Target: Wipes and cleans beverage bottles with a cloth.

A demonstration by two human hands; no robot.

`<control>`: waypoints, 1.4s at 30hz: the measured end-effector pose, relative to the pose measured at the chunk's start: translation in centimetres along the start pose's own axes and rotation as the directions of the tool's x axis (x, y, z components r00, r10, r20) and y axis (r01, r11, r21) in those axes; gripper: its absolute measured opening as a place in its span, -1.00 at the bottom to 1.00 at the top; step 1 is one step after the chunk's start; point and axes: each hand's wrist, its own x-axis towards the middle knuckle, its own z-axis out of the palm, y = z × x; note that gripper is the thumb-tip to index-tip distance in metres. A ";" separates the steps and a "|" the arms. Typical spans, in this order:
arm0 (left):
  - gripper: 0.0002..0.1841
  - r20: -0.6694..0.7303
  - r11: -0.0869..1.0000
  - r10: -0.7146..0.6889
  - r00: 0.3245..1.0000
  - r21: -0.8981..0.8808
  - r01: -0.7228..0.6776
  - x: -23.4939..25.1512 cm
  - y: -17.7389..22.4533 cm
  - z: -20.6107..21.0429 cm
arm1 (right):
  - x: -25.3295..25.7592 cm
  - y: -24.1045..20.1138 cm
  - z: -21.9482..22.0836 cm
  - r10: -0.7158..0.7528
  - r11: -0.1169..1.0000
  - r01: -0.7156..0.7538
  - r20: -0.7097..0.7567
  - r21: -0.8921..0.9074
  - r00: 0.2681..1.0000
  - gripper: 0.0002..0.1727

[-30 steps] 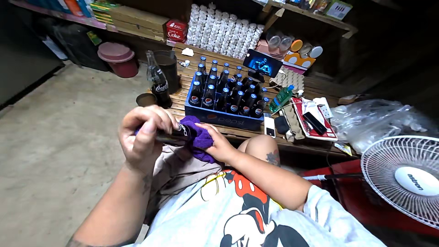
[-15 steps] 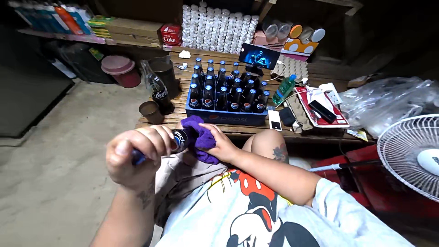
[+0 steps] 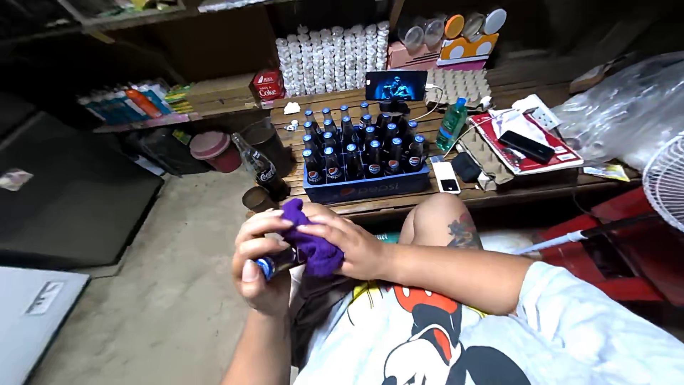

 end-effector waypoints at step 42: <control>-0.51 0.165 0.932 0.106 0.981 -0.360 -0.041 -0.3 1.5 -2.2 | -1.7 3.8 0.7 0.346 0.937 -0.329 0.185 -0.114 0.920 -0.02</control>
